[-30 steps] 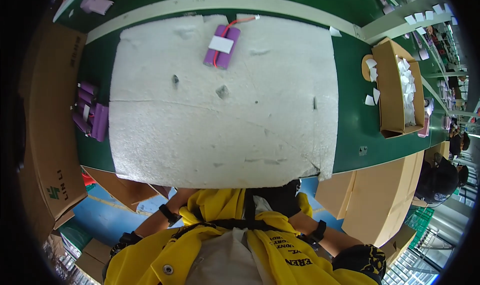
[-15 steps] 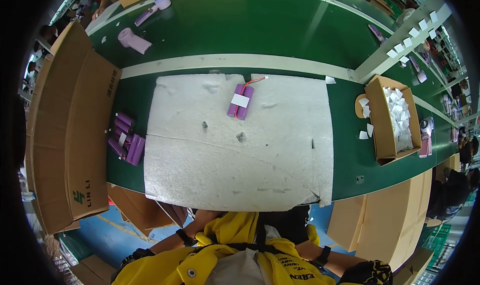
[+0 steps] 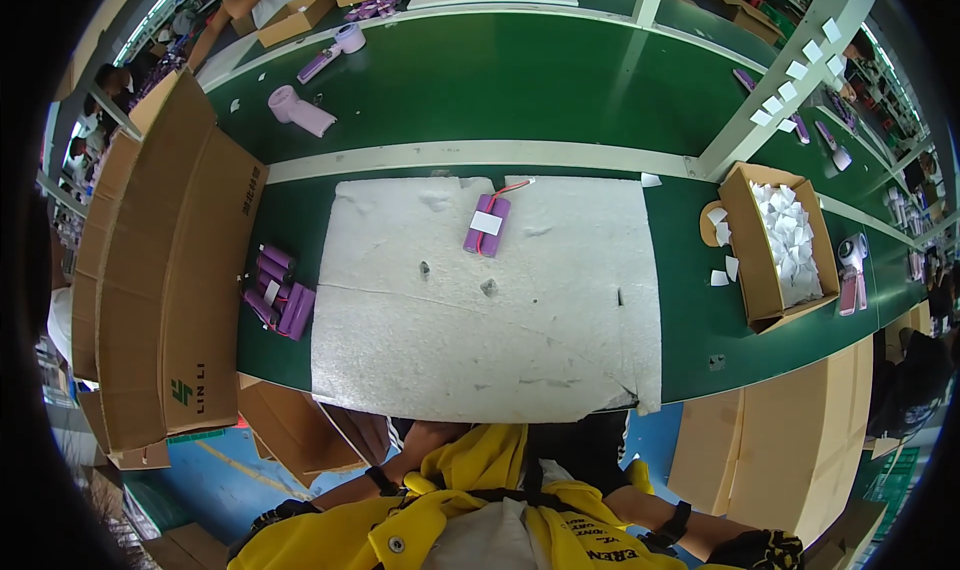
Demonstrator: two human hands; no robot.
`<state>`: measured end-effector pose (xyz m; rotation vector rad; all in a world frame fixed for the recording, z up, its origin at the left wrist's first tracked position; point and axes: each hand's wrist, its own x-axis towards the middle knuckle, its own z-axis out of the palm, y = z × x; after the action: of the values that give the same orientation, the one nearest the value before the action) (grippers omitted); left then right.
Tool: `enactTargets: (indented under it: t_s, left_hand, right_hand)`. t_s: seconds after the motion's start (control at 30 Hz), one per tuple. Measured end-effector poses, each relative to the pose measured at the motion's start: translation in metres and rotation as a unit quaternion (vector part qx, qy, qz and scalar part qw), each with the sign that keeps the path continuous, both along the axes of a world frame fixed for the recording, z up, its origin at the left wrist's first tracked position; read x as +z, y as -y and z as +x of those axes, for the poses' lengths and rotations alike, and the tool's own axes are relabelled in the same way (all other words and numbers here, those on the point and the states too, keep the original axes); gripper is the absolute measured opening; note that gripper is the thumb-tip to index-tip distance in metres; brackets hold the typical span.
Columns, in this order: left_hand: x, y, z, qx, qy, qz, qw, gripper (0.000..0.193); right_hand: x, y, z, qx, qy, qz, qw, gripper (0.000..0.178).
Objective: The person assembles handheld fans by connecting battery pack wires to circuit boards and pressing the components into the handles. After setting a finished fan aside, they apply tape to a new battery pack and repeat the assembly process.
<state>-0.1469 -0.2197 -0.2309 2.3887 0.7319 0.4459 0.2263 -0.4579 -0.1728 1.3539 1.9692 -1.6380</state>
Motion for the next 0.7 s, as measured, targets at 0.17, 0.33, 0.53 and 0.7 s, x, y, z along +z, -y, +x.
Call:
enactTargets:
  t_s: [0.17, 0.33, 0.53, 0.7]
  left_hand:
    - [0.0, -0.001, -0.002, -0.006, 0.008, -0.009, 1.0, 0.019]
    - [0.001, 0.0, -0.003, -0.012, 0.0, -0.029, 1.0, 0.019]
    - [0.008, -0.006, -0.006, -0.018, -0.006, -0.027, 0.999, 0.018]
    - [0.009, 0.001, -0.012, 0.003, -0.015, -0.039, 0.999, 0.018]
  right_hand:
    - [-0.022, 0.006, -0.011, 0.016, -0.001, 0.01, 1.0, 0.026]
    - [-0.042, 0.003, -0.02, 0.033, -0.006, 0.011, 0.999, 0.026]
    - [-0.023, 0.015, -0.024, -0.003, -0.013, -0.019, 1.0, 0.025]
    - [0.08, -0.043, -0.032, -0.161, -0.04, 0.013, 0.986, 0.023]
